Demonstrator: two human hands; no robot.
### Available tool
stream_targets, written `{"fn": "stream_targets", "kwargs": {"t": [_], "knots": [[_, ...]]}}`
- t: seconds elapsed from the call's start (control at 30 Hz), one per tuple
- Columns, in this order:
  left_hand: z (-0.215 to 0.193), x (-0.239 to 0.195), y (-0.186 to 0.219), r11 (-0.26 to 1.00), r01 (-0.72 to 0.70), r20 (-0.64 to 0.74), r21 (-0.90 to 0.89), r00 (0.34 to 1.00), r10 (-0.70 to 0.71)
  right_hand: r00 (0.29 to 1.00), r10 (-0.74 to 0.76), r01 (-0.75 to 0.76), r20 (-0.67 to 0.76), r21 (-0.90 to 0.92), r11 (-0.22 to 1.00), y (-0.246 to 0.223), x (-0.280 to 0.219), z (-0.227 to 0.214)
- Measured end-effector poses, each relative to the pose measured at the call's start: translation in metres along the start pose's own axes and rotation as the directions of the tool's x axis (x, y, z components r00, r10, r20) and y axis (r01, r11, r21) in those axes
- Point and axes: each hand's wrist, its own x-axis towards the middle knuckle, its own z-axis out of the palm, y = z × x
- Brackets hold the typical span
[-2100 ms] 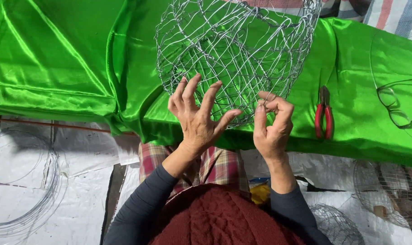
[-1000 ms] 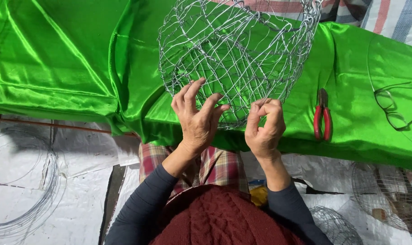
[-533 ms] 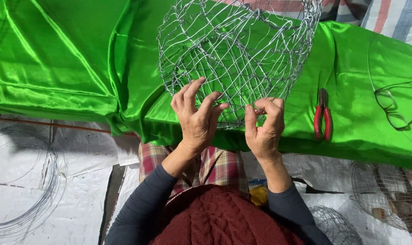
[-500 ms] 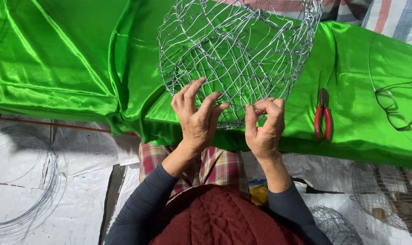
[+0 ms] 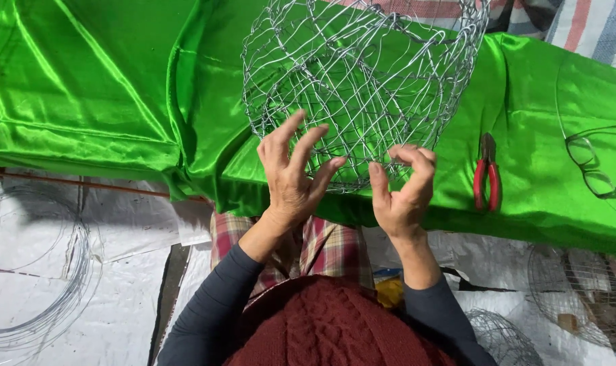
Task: Manually shaping and forming a wire mesh structure into a basket shape by bending and twisting the wires.
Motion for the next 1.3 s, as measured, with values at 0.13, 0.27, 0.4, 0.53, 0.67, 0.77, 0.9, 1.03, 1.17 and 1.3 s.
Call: {"fn": "stream_targets", "kwargs": {"t": [0.13,0.27,0.4,0.53,0.67,0.77,0.9,1.03,1.17,1.3], "knots": [[-0.007,-0.002,-0.013,0.999,-0.001,-0.108,-0.047,0.994,-0.004,0.995,-0.073,0.062,-0.074,-0.132,0.989,0.011,-0.005,-0.014],[0.001,-0.013,-0.031,0.995,-0.097,-0.089,-0.014,0.991,0.095,0.996,-0.087,0.090,0.025,-0.256,0.963,0.017,-0.010,-0.014],[0.007,-0.026,-0.051,0.985,-0.170,-0.125,0.004,0.978,0.170,0.994,-0.068,0.088,0.082,-0.275,0.958,-0.007,-0.001,-0.016],[0.007,-0.031,-0.054,0.991,-0.129,-0.069,-0.033,0.990,0.127,0.993,-0.045,0.074,0.105,-0.300,0.951,-0.005,-0.006,-0.017],[-0.003,-0.038,-0.057,0.998,-0.022,-0.098,-0.058,0.995,0.016,1.000,0.010,-0.010,-0.001,-0.094,0.995,0.031,-0.035,-0.017],[-0.014,-0.034,-0.070,0.981,0.152,-0.102,-0.123,0.981,-0.165,0.988,0.135,-0.139,-0.077,-0.042,0.989,0.024,-0.024,-0.026],[-0.033,-0.007,-0.072,0.941,0.249,-0.091,-0.228,0.957,-0.275,0.928,0.372,-0.368,-0.031,0.090,0.925,0.026,-0.021,-0.020],[-0.036,0.015,-0.082,0.906,0.303,0.001,-0.295,0.949,-0.317,0.776,0.629,-0.615,0.040,0.265,0.742,0.032,-0.018,-0.007],[-0.021,0.004,-0.089,0.857,0.338,0.075,-0.389,0.939,-0.336,0.701,0.709,-0.687,0.077,0.342,0.641,0.049,-0.026,-0.005],[-0.026,-0.001,-0.093,0.857,0.383,0.071,-0.344,0.921,-0.383,0.685,0.707,-0.716,0.176,0.341,0.609,0.044,-0.022,-0.011]]}}
